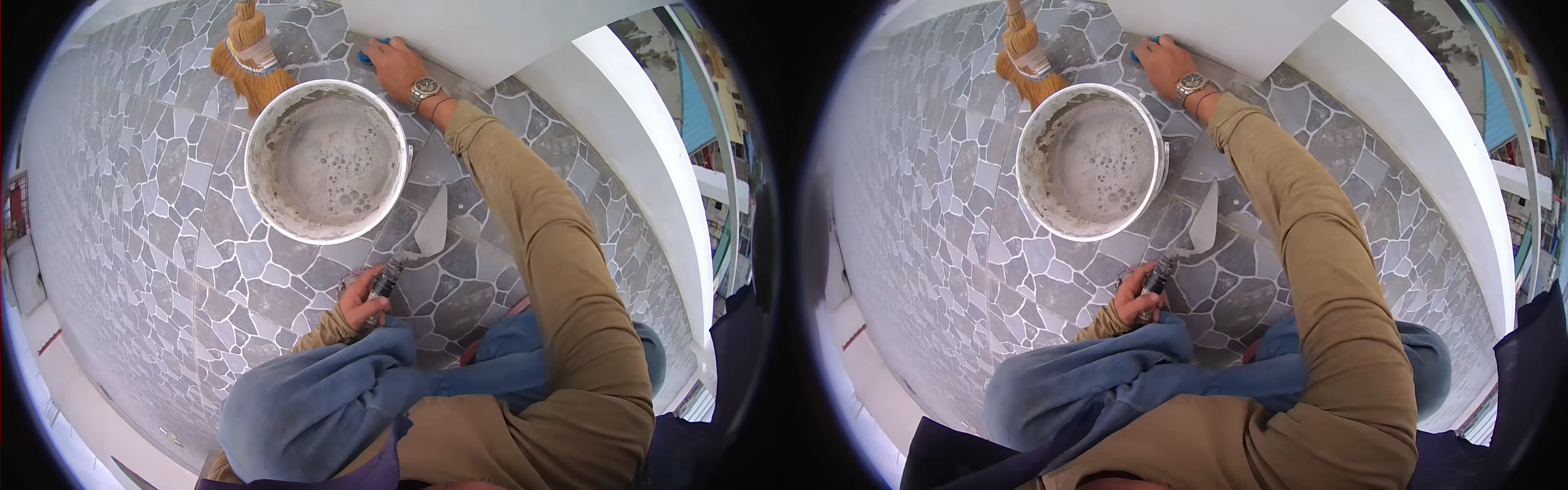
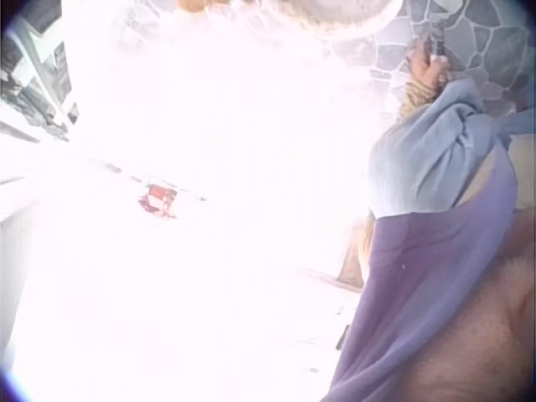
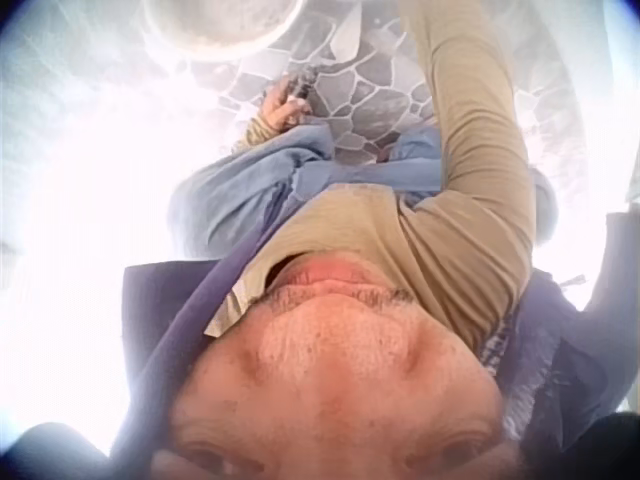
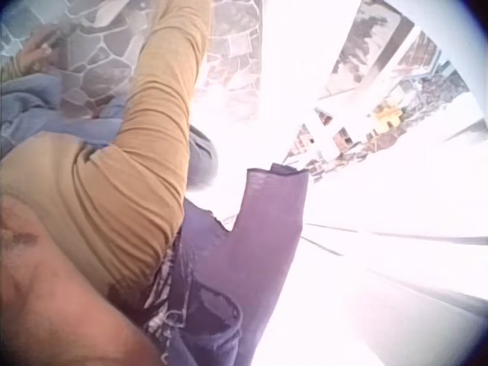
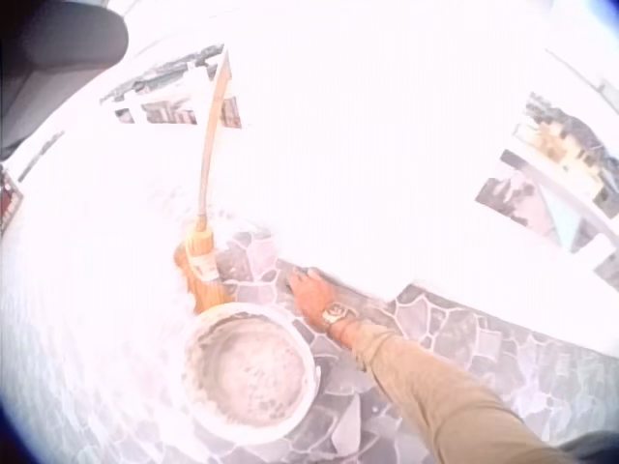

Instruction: The person applies white cement or grout between floor tiles by hand and with a trowel, then uses a blue sponge to wipe away the excess.

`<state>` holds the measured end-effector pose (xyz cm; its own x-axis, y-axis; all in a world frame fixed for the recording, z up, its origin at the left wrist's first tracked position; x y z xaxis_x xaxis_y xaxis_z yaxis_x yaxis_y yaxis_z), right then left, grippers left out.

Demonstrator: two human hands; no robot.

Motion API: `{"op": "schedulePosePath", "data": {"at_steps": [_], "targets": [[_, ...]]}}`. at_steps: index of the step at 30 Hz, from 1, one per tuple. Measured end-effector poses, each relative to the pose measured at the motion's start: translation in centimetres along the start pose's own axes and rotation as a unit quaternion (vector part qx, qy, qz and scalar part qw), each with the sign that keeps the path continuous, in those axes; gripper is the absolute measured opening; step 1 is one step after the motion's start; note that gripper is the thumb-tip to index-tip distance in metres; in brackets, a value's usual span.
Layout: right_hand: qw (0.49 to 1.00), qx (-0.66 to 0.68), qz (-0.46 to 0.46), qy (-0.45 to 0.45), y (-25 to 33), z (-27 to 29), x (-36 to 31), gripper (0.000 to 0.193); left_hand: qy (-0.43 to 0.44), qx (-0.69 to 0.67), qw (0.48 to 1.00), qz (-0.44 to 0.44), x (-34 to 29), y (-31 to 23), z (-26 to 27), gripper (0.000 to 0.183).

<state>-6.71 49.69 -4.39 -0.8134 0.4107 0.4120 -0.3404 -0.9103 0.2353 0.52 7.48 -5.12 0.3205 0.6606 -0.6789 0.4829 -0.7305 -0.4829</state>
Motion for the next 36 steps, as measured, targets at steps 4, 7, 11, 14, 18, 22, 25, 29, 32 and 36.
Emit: {"op": "schedulePosePath", "data": {"at_steps": [4,7,11,14,18,22,25,29,32,36], "targets": [[0.998,-0.031,0.044,-0.012,2.0,-2.3,6.4,0.021,0.005,0.015,1.0,-0.009,0.4,-0.1,-0.3,0.071],[0.998,-0.066,0.015,0.019,1.0,-2.0,4.9,0.019,-0.002,0.011,1.0,-0.015,0.7,0.5,-0.5,0.072],[0.996,-0.07,0.008,0.054,-0.3,2.1,-2.1,0.019,-0.009,-0.007,1.0,-0.023,0.3,1.2,0.5,0.073],[0.992,-0.066,-0.022,0.107,-2.6,6.9,-9.9,0.023,-0.004,-0.016,0.999,-0.041,0.2,2.1,1.2,0.073],[0.986,-0.065,-0.086,0.125,-5.6,12.0,-17.9,0.032,-0.002,-0.008,0.999,-0.039,0.4,1.6,0.6,0.072],[0.997,-0.031,-0.051,0.057,-3.8,10.4,-16.3,0.034,0.004,0.008,0.999,-0.03,0.6,0.8,0.1,0.072],[0.997,-0.056,-0.05,-0.007,-3.6,6.8,-11.0,0.031,-0.001,-0.005,1.0,-0.027,1.2,1.1,0.0,0.072],[0.998,-0.042,-0.047,-0.022,-1.4,5.4,-6.9,0.027,0.027,-0.002,0.997,-0.073,1.3,1.3,0.2,0.072],[0.992,-0.072,-0.077,0.074,-1.7,5.9,-9.8,0.034,0.0,-0.011,0.995,-0.101,0.3,1.9,0.7,0.071],[0.988,-0.071,-0.119,0.073,-4.2,9.1,-15.6,0.041,-0.024,0.007,0.998,-0.059,0.3,0.8,0.1,0.071]]}}
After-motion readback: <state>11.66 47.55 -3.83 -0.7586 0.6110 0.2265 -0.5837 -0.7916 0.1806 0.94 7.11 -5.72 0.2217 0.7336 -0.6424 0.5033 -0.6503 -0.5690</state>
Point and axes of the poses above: each hand's wrist, its own x-axis towards the middle knuckle, its own z-axis out of the back of the hand, y = z × x, the point moved 8 cm from there along x, towards the middle knuckle, and after that the axes turned 9 degrees about z, right-handed, at the moved point
